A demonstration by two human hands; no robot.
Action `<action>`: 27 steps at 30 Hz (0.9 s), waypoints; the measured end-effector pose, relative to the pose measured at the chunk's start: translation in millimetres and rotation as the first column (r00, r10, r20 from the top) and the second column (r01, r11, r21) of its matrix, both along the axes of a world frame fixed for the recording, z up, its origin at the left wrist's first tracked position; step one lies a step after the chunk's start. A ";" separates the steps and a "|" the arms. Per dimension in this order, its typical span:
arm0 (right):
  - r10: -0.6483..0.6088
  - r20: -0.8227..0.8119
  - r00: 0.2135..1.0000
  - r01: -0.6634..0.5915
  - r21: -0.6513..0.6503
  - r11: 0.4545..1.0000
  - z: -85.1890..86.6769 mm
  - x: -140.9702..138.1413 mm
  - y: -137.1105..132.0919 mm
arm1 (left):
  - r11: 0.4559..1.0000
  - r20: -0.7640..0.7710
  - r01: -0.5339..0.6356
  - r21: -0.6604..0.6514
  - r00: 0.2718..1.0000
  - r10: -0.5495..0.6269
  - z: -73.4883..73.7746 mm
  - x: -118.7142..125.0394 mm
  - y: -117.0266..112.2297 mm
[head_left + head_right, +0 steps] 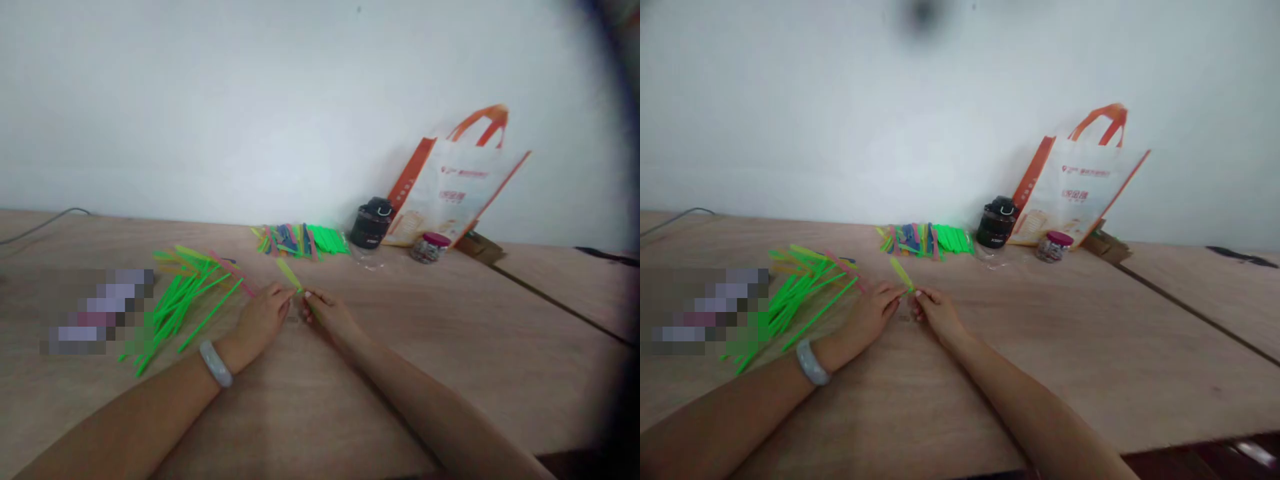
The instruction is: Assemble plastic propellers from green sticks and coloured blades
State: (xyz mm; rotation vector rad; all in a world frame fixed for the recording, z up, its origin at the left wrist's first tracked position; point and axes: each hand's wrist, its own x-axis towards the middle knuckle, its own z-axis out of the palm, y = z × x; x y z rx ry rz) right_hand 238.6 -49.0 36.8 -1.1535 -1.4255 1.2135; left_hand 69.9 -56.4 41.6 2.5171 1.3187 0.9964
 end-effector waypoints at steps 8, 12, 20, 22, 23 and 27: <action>-0.062 0.333 0.941 -0.028 0.257 0.966 0.3 -1.1 -6.3 | 1.000 -0.148 -0.013 0.027 0.989 0.017 -2.8 -4.1 0.1; -0.073 0.362 0.929 -0.046 0.312 0.949 2.4 -1.0 -8.6 | 0.999 -0.158 -0.006 0.038 0.987 0.012 -4.4 -4.6 0.8; 0.008 0.250 0.968 -0.052 0.172 0.984 -2.6 -2.5 -2.9 | 1.000 -0.249 -0.009 0.003 0.968 0.010 5.6 -2.5 -6.8; -0.003 0.277 0.961 -0.051 0.188 0.981 -2.7 -2.5 -1.7 | 1.000 -0.333 -0.012 0.010 0.943 0.015 15.8 -2.9 -13.0; -0.023 0.293 0.956 -0.043 0.217 0.975 -2.6 -2.1 -1.2 | 0.999 -0.372 -0.020 0.033 0.928 0.031 21.9 -4.7 -15.7; -0.134 0.334 0.933 0.019 0.326 0.945 -3.0 1.1 1.1 | 0.970 -0.415 -0.142 0.195 0.885 0.213 43.6 -29.4 -15.6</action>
